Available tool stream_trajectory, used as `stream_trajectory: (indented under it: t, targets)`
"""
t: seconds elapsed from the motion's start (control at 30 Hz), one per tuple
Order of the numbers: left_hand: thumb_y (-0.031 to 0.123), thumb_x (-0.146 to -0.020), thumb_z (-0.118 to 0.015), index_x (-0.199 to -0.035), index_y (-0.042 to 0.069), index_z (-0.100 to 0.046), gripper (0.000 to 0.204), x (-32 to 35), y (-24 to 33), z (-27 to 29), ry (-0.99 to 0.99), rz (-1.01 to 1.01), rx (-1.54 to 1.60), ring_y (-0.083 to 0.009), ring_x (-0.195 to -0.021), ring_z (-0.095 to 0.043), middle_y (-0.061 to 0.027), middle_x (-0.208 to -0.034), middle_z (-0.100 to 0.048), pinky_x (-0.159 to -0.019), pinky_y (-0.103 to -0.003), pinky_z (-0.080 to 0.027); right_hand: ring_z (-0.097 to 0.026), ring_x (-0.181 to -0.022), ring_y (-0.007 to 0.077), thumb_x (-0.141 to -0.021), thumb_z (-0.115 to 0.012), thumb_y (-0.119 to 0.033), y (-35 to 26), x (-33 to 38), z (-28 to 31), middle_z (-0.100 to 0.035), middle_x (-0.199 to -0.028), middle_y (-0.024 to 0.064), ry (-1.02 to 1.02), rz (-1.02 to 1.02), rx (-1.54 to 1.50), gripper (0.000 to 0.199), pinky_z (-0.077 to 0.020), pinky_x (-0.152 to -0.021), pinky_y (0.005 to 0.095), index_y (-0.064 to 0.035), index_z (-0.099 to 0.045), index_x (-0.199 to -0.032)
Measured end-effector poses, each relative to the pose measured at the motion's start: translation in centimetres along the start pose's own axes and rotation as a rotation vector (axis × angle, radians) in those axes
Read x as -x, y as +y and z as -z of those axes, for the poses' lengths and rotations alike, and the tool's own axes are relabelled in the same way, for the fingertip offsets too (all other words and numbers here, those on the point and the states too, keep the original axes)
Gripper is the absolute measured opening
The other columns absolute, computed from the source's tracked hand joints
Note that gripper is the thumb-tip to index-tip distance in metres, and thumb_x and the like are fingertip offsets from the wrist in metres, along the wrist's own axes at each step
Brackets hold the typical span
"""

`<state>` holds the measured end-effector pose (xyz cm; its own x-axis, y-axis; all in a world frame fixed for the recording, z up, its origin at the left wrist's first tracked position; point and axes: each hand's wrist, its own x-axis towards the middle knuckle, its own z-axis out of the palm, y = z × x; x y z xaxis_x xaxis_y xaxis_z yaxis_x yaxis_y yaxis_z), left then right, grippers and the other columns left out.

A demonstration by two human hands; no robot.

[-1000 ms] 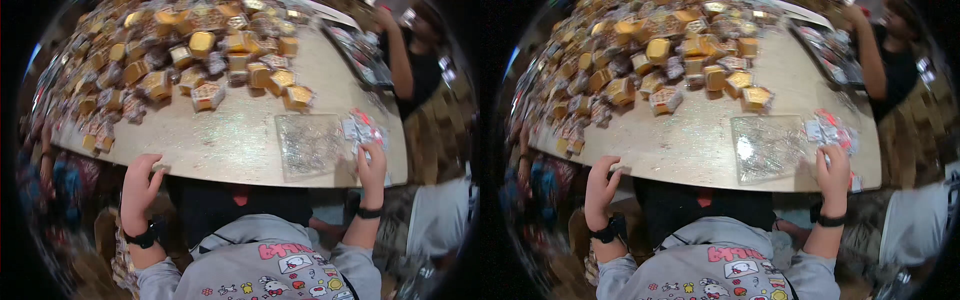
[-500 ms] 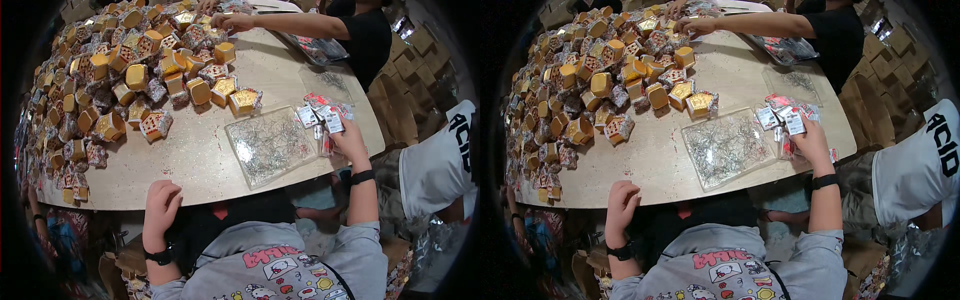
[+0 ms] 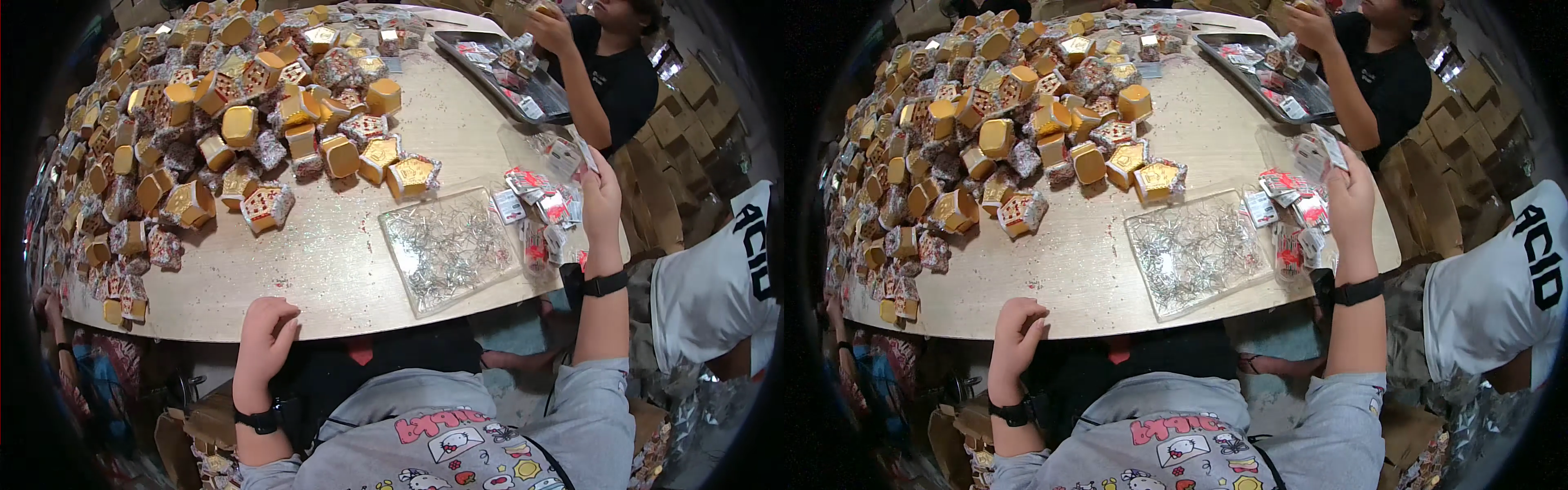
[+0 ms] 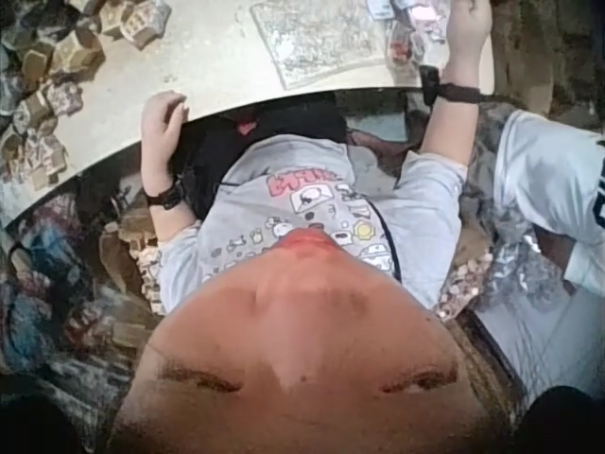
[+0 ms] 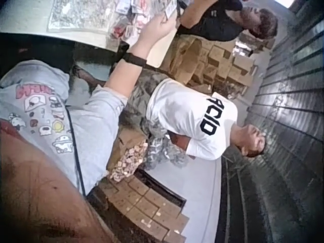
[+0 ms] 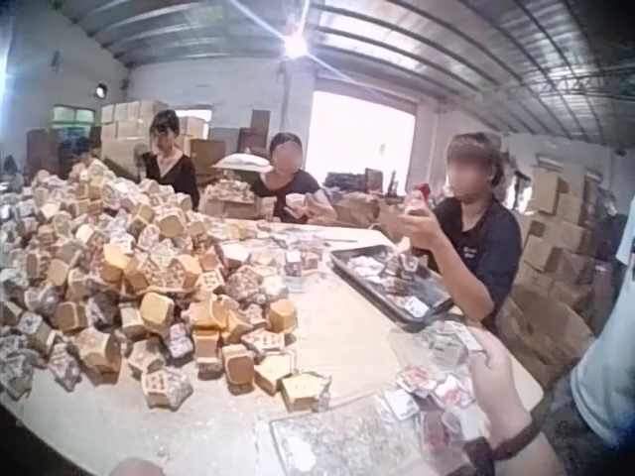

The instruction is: Apply labels or stickers to packaged products and organize them.

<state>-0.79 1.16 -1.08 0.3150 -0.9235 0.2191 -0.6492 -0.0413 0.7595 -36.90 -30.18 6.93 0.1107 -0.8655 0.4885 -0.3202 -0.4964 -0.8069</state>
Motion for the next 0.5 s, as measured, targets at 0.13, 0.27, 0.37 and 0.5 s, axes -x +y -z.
stream_trajectory:
  t: [0.13,0.27,0.37,0.5]
  targets:
    - [0.001,-0.071,-0.06,-0.091,0.001,-0.058,0.02,0.0,1.3,0.0,0.044,-0.072,-0.033,-0.0312,-0.091,-0.052,-0.015,-0.092,-0.056,-0.079,-0.037,-0.043,-0.052,-0.089,0.0112,-0.085,-0.047,-0.006,-4.8,2.8,-4.9,-0.054,-0.1,0.007,-0.286,-0.002,-0.211,0.035,-0.0425,-0.078,0.0236,0.0027,-0.048,-0.119]
    - [0.001,-0.068,-0.062,-0.099,0.004,-0.059,0.032,-1.5,4.9,-0.6,0.142,-0.363,-0.128,-0.0322,-0.095,-0.052,-0.0141,-0.105,-0.053,-0.083,-0.04,-0.042,-0.055,-0.087,0.0219,-0.074,-0.059,-0.006,-7.8,6.8,-11.8,-0.056,-0.099,0.0128,-0.489,0.244,-0.083,0.041,-0.044,-0.077,0.0295,0.0013,-0.052,-0.114]
    - [0.005,-0.068,-0.061,-0.11,0.007,-0.056,0.042,-2.9,5.9,-1.3,0.145,-0.481,-0.186,-0.0322,-0.101,-0.05,-0.0138,-0.109,-0.052,-0.086,-0.042,-0.04,-0.055,-0.088,0.0309,-0.069,-0.065,-0.012,-9.5,9.9,-16.4,-0.055,-0.098,0.0172,-0.604,0.392,0.005,0.045,-0.0455,-0.076,0.0334,0.0013,-0.053,-0.11]
    - [0.007,-0.07,-0.061,-0.113,0.008,-0.053,0.044,-3.0,5.0,-1.9,0.007,-0.348,-0.254,-0.0327,-0.111,-0.046,-0.0105,-0.11,-0.053,-0.091,-0.042,-0.037,-0.055,-0.087,0.0306,-0.069,-0.066,-0.015,-10.3,13.7,-19.2,-0.055,-0.096,0.0164,-0.762,0.327,-0.029,0.046,-0.0463,-0.073,0.0341,0.0012,-0.054,-0.11]
